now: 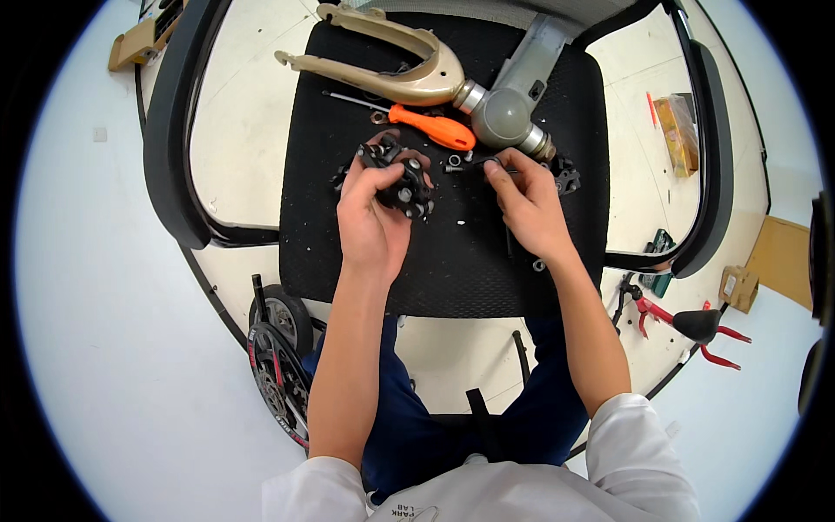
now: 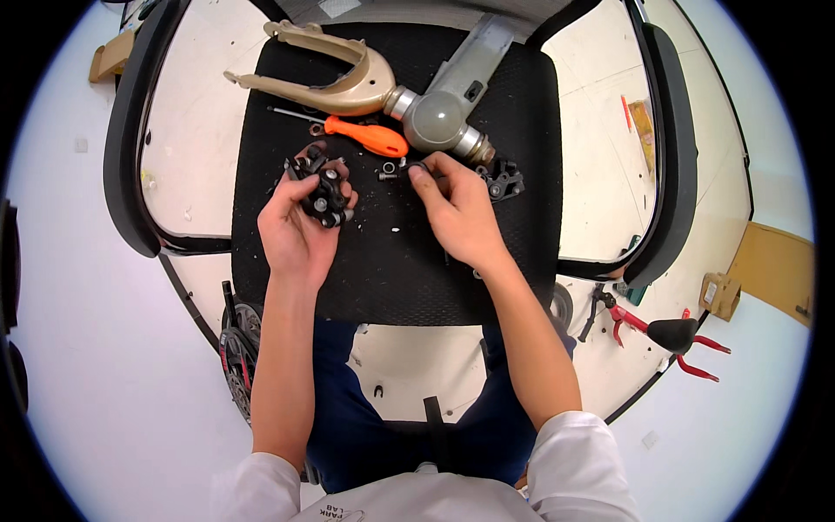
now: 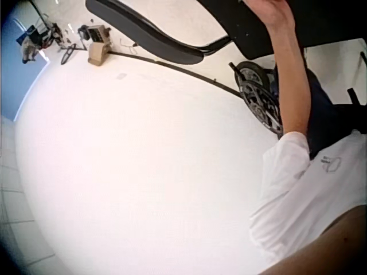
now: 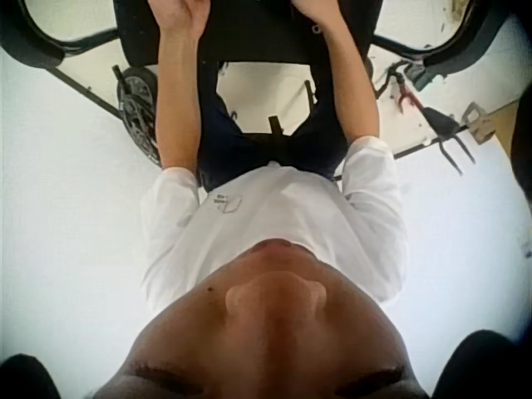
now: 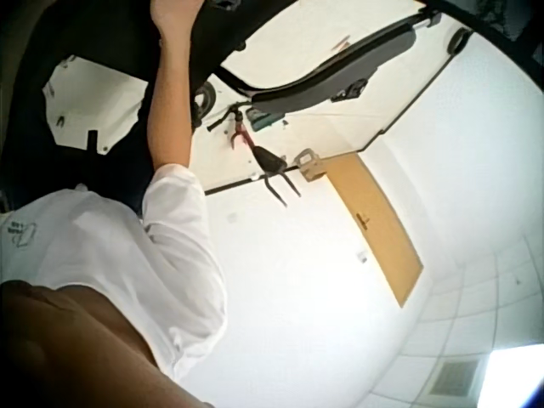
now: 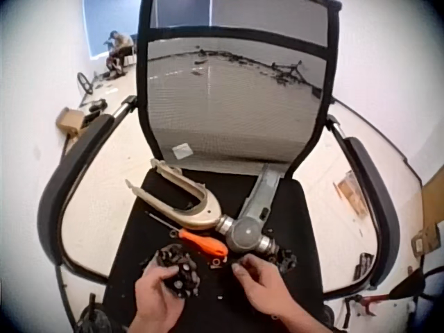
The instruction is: The person assembles small bicycle components on a chair, using an Allen key to tighten screws on a brake caliper. They then pick up a bicycle fork and a wheel, aligning the fork with the wheel hub.
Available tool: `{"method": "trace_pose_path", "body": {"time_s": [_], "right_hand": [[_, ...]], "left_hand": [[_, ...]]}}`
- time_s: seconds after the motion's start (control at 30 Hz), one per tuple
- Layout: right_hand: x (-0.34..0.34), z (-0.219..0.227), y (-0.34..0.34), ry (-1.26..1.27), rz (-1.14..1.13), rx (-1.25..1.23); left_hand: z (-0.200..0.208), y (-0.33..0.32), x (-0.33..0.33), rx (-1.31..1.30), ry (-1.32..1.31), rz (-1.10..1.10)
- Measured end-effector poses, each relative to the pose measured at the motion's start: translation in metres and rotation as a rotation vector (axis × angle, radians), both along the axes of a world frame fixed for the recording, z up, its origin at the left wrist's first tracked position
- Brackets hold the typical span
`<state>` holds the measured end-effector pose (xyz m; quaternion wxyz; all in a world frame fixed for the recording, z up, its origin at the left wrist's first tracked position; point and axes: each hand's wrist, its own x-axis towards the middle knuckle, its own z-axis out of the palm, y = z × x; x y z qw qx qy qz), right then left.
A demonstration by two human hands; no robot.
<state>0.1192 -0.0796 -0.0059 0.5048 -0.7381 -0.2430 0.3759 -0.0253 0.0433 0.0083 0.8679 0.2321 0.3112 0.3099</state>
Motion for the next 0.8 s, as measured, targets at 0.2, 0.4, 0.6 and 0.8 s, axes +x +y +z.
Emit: {"method": "trace_pose_path", "body": {"time_s": [0.2, 0.4, 0.6, 0.8], "right_hand": [[-0.009, 0.004, 0.007, -0.590, 0.228, 0.005], [-0.016, -0.023, 0.021, -0.824, 0.238, 0.050], [-0.003, -0.006, 0.021, -0.627, 0.062, 0.220], [0.009, 0.026, 0.008, 0.054, -0.098, 0.378]], "left_hand": [[-0.008, -0.005, 0.002, -0.129, -0.301, -0.149], [-0.003, -0.013, 0.015, -0.109, -0.324, -0.206], [-0.003, -0.017, 0.015, -0.070, -0.168, -0.222], [-0.013, -0.019, 0.019, 0.044, -0.094, -0.293]]}}
